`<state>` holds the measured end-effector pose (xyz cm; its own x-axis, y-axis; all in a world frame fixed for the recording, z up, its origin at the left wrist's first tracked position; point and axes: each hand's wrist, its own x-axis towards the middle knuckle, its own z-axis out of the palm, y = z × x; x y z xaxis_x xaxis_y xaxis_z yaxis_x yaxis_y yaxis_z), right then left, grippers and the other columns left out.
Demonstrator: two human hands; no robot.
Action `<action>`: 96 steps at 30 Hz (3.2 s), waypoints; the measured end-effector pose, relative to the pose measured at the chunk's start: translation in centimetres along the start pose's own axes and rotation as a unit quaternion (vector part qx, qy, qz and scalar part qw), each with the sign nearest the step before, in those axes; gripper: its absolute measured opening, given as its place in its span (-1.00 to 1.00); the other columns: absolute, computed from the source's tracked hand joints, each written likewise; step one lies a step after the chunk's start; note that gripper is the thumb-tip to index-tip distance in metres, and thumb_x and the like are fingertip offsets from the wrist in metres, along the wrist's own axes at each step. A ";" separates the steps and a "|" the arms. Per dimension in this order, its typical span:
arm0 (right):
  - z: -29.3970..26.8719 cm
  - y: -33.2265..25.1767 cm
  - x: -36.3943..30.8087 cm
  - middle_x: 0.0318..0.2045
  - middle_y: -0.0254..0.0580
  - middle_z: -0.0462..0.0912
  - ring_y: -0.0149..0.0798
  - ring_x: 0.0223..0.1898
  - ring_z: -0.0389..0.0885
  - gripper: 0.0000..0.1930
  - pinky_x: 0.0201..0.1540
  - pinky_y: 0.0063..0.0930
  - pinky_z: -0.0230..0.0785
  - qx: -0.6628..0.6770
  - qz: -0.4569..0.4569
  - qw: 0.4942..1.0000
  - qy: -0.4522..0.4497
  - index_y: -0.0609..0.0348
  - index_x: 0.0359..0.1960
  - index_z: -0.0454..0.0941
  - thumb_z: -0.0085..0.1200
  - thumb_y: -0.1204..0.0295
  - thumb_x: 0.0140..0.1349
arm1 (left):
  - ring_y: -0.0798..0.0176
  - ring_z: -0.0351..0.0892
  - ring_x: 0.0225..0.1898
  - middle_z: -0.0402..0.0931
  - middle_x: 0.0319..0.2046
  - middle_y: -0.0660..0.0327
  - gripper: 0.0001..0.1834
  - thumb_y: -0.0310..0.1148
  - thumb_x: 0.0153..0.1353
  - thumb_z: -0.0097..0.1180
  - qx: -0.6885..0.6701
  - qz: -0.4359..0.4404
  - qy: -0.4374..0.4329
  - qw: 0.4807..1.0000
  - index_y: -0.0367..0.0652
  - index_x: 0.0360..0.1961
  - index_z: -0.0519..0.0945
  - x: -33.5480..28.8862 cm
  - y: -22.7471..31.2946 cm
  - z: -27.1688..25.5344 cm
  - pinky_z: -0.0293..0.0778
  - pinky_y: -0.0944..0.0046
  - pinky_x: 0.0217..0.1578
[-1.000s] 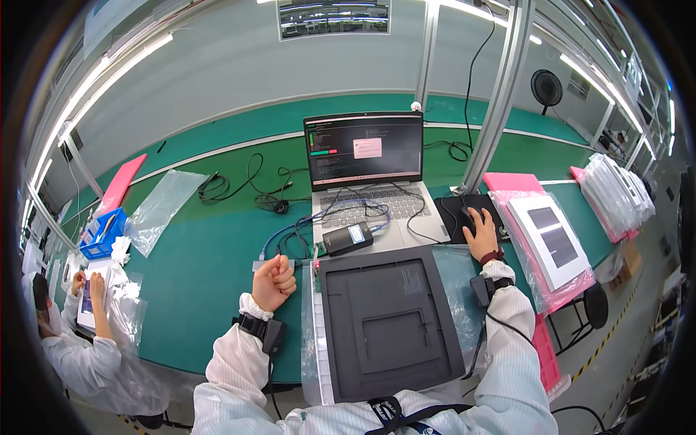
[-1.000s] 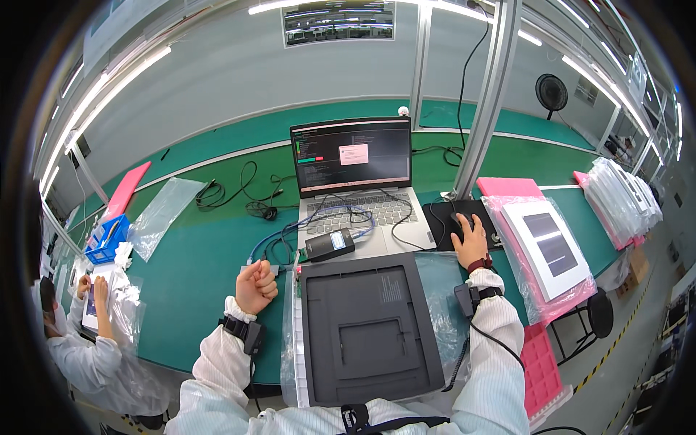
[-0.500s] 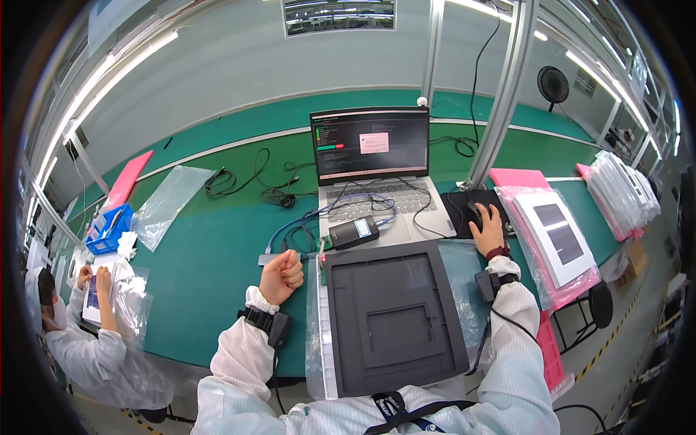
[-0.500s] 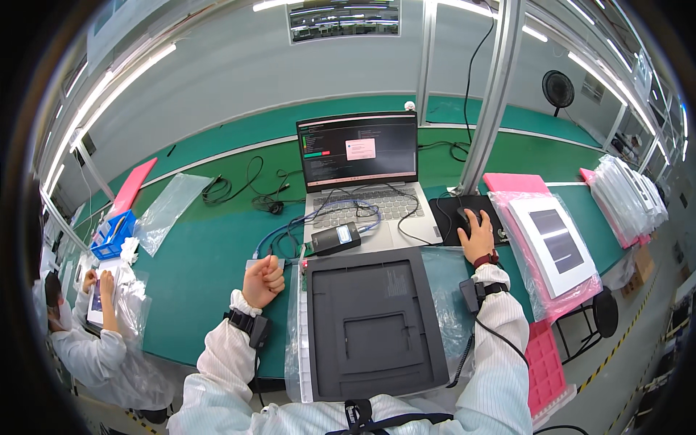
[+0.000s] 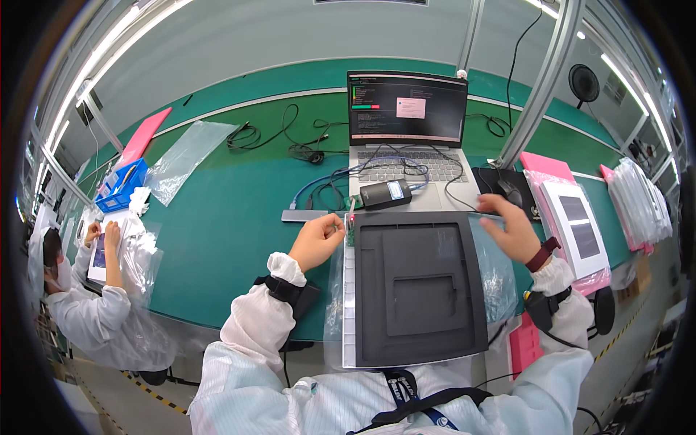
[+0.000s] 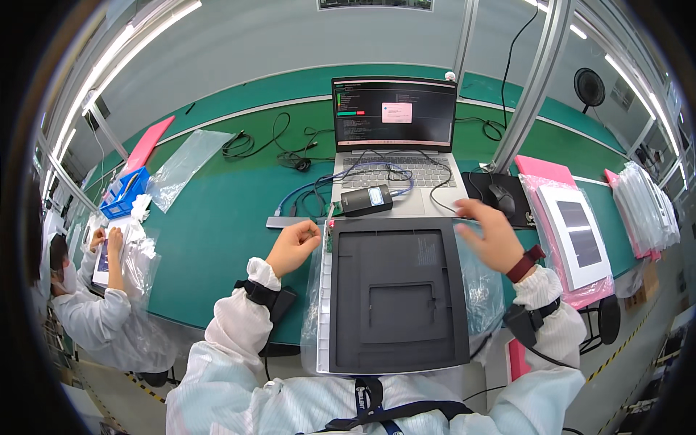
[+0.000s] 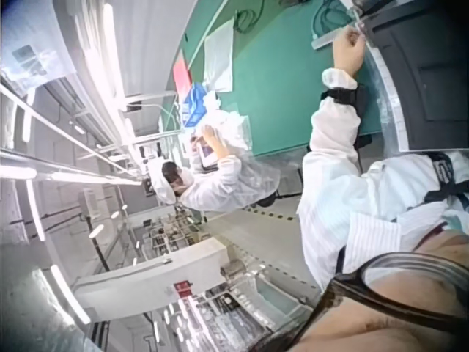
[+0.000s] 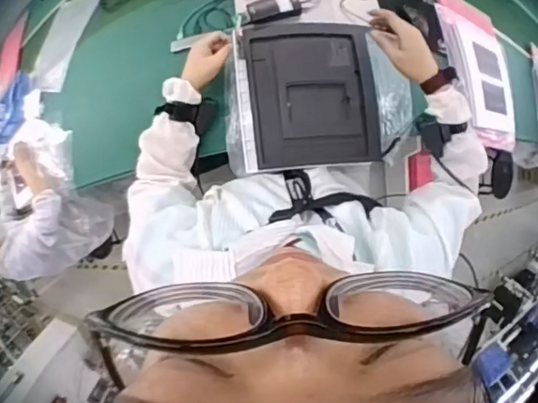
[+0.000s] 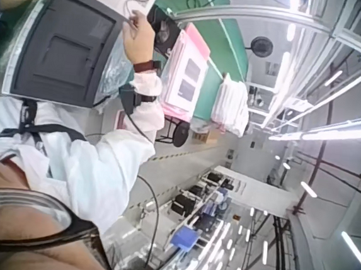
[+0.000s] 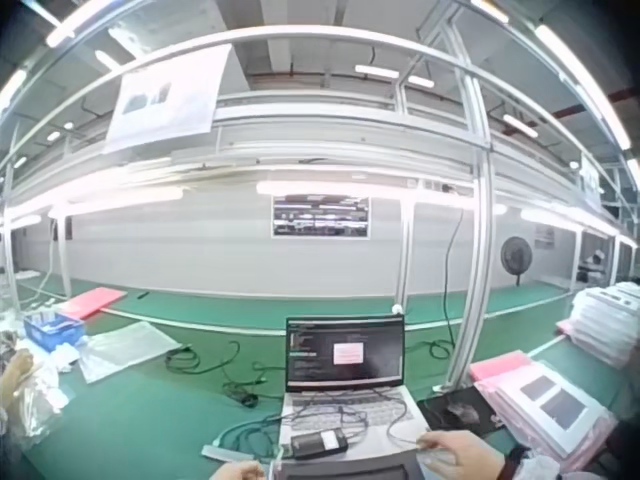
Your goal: Testing electronic components using a handheld scanner and logging data on a laptop.
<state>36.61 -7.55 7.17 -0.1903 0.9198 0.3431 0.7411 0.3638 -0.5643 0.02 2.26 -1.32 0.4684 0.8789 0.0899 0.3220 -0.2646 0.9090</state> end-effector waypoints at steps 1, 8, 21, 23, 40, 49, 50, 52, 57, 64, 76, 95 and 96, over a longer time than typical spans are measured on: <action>0.5 -2.7 0.7 -0.26 -0.17 0.58 -0.10 -0.16 0.52 -0.62 -0.02 -0.30 0.27 -0.065 -0.060 0.995 -0.053 0.19 -0.01 0.38 0.05 0.43 0.10 | 0.47 0.13 -0.72 0.24 -0.78 0.34 -0.87 -0.39 0.10 0.04 0.096 -0.010 0.029 0.995 -0.25 -0.48 0.46 -0.4 0.1 -0.2 0.06 0.36 -0.65; 10.4 -7.7 5.3 -0.34 -0.20 0.53 -0.16 -0.15 0.51 -0.76 0.03 -0.25 0.19 -0.057 -0.216 0.963 -0.148 0.11 -0.20 0.38 -0.06 0.52 0.04 | 0.38 0.26 -0.71 0.31 -0.78 0.24 -0.88 -0.44 0.01 0.00 0.080 -0.032 0.083 0.993 -0.27 -0.46 0.50 0.3 -0.8 0.0 0.16 0.29 -0.63; 19.5 -5.1 7.5 -0.26 -0.21 0.55 -0.15 -0.01 0.42 -0.72 0.20 0.03 -0.02 -0.098 -0.192 0.971 -0.101 0.06 -0.16 0.37 -0.08 0.56 0.04 | 0.28 0.30 -0.76 0.34 -0.81 0.19 -0.88 -0.42 0.00 0.01 0.223 0.016 0.088 0.971 -0.20 -0.46 0.55 -1.6 1.8 1.0 0.20 0.26 -0.66; 19.6 -5.1 7.6 -0.27 -0.19 0.55 -0.12 0.00 0.42 -0.71 0.21 0.08 -0.06 -0.091 -0.196 0.970 -0.106 0.06 -0.17 0.37 -0.10 0.57 0.03 | 0.18 0.37 -0.73 0.37 -0.79 0.15 -0.83 -0.41 0.00 -0.01 0.238 0.018 0.083 0.967 -0.15 -0.41 0.60 -1.7 2.1 1.0 0.25 0.21 -0.64; 19.6 -5.9 7.9 -0.37 -0.24 0.57 -0.13 -0.04 0.44 -0.76 0.23 0.07 -0.13 -0.138 -0.229 0.958 -0.107 0.12 -0.24 0.34 -0.09 0.57 -0.01 | 0.02 0.53 -0.52 0.54 -0.57 0.12 -0.75 -0.34 0.03 -0.06 0.443 0.080 0.035 0.892 0.00 -0.30 0.62 -2.0 1.8 1.1 0.44 0.05 -0.50; 19.7 -5.6 7.7 -0.36 -0.18 0.59 -0.10 -0.01 0.44 -0.73 0.24 0.04 -0.11 -0.134 -0.218 0.963 -0.088 0.15 -0.23 0.37 -0.07 0.57 -0.04 | -0.03 0.53 -0.56 0.54 -0.59 0.06 -0.78 -0.31 0.05 -0.07 0.443 0.045 0.016 0.895 -0.06 -0.34 0.60 -1.9 1.9 2.1 0.44 0.02 -0.52; 19.7 -5.6 7.7 -0.36 -0.18 0.60 -0.10 -0.02 0.44 -0.73 0.24 0.04 -0.11 -0.132 -0.218 0.963 -0.089 0.15 -0.23 0.37 -0.07 0.57 -0.05 | -0.04 0.53 -0.56 0.54 -0.60 0.05 -0.79 -0.32 0.05 -0.07 0.443 0.041 0.015 0.896 -0.07 -0.36 0.59 -1.9 2.0 2.2 0.43 0.02 -0.52; 19.8 -5.5 7.6 -0.37 -0.19 0.60 -0.10 -0.03 0.45 -0.72 0.23 0.04 -0.11 -0.121 -0.217 0.965 -0.079 0.15 -0.23 0.38 -0.04 0.56 -0.05 | -0.05 0.52 -0.57 0.53 -0.60 0.05 -0.80 -0.32 0.05 -0.07 0.448 0.039 0.013 0.893 -0.08 -0.37 0.58 -1.7 2.1 2.3 0.43 0.01 -0.52; 20.1 -5.4 7.7 -0.37 -0.20 0.60 -0.11 -0.05 0.45 -0.73 0.23 0.04 -0.10 -0.124 -0.225 0.964 -0.063 0.14 -0.23 0.38 -0.02 0.54 -0.05 | -0.06 0.52 -0.57 0.53 -0.61 0.05 -0.82 -0.31 0.07 -0.07 0.462 0.032 0.024 0.886 -0.09 -0.41 0.56 -1.8 1.9 2.7 0.42 0.00 -0.52; 20.0 -5.2 7.7 -0.39 -0.21 0.60 -0.11 -0.07 0.47 -0.76 0.22 0.05 -0.09 -0.123 -0.223 0.964 -0.075 0.12 -0.24 0.38 -0.01 0.51 -0.01 | -0.07 0.53 -0.56 0.54 -0.60 0.04 -0.82 -0.29 0.08 -0.06 0.473 0.011 0.022 0.881 -0.11 -0.42 0.55 -1.7 2.3 3.1 0.43 0.00 -0.50; 18.9 -5.2 8.0 -0.36 -0.25 0.57 -0.15 -0.07 0.47 -0.77 0.21 0.03 -0.05 -0.143 -0.223 0.959 -0.099 0.04 -0.26 0.39 -0.04 0.53 0.00 | -0.06 0.54 -0.53 0.54 -0.61 0.04 -0.78 -0.30 0.07 -0.06 0.439 0.033 0.031 0.897 -0.06 -0.35 0.61 -1.8 2.0 2.6 0.45 -0.01 -0.48; 2.2 20.9 1.2 0.02 0.04 0.43 0.07 0.07 0.36 -0.61 0.11 -0.16 0.21 -0.247 0.123 0.896 0.347 0.10 -0.09 0.49 0.11 0.18 0.08 | 0.48 -0.06 -0.78 0.03 -0.83 0.39 -0.72 -0.34 0.20 -0.25 -0.476 -0.051 0.001 0.878 -0.29 -0.46 0.45 1.1 -3.8 -1.8 -0.10 0.41 -0.71; 2.2 20.7 1.2 0.02 0.05 0.43 0.07 0.07 0.36 -0.62 0.10 -0.16 0.22 -0.262 0.120 0.905 0.314 0.06 -0.11 0.50 0.11 0.16 0.08 | 0.48 -0.06 -0.78 0.03 -0.83 0.39 -0.72 -0.34 0.20 -0.25 -0.479 -0.056 -0.001 0.876 -0.29 -0.46 0.45 1.1 -3.9 -1.8 -0.10 0.41 -0.71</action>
<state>50.31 1.44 -5.74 0.2979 0.6391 0.7091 0.9474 -0.1067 -0.3019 -2.19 5.02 -3.99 0.4802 0.8769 -0.0206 -0.4712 0.2777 0.8372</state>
